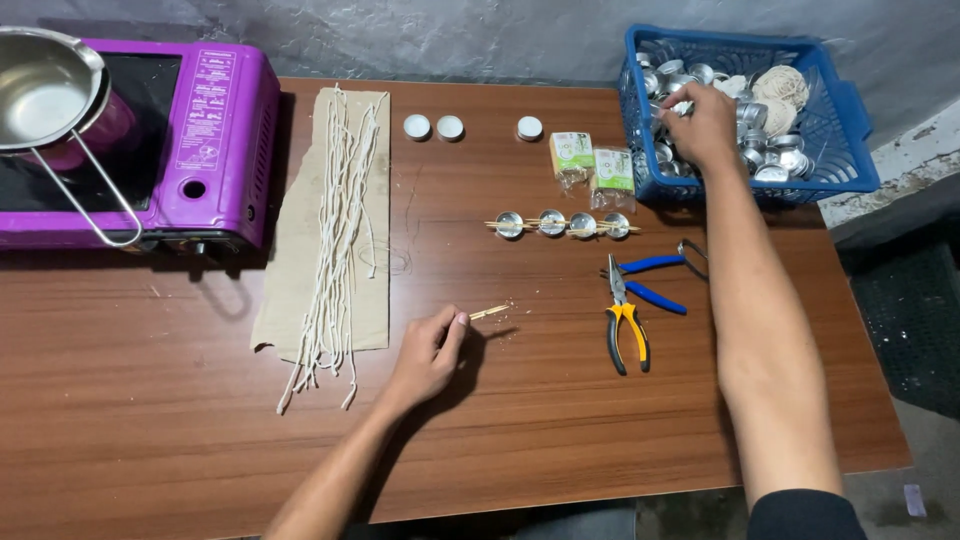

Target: Assembling candle wicks by trimming them to length and crimping them into metal wick sustainers using scissors and pliers.

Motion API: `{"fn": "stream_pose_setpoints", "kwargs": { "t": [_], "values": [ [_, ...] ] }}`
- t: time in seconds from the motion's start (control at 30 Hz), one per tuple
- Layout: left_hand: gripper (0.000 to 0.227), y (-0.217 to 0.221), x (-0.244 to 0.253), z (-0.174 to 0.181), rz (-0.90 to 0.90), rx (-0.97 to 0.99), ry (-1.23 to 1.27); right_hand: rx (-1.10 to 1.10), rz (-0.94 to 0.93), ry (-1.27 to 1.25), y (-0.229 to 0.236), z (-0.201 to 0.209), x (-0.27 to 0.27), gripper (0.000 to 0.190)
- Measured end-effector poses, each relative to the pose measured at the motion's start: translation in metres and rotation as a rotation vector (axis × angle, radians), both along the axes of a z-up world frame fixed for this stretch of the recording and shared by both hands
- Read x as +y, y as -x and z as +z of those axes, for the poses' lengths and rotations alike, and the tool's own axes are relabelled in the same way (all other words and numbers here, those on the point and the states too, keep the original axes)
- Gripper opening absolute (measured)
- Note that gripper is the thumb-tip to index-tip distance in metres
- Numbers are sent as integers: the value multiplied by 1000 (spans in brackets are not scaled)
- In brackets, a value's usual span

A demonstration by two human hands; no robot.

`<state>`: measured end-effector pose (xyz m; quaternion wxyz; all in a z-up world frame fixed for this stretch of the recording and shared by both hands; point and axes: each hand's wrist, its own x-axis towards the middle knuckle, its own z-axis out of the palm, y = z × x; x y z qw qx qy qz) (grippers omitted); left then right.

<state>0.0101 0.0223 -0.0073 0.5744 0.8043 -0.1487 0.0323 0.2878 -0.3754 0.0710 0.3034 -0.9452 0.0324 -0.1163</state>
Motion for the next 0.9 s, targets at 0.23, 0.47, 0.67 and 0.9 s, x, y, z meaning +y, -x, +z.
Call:
{"fn": "stream_pose_setpoints", "kwargs": {
  "t": [0.23,0.47,0.67,0.9],
  "values": [
    [39,1,0,5,3,7,3,4,115,15,15,2,-5,9],
    [39,1,1,2,18,20,46,10,-173,-615,30,29,-5,9],
    [37,2,3,4,82,22,121,-205,-128,-725,97,41,34,11],
    [31,-4,1,-12,212,10,191,55,275,-747,183,-24,139,21]
  ]
}}
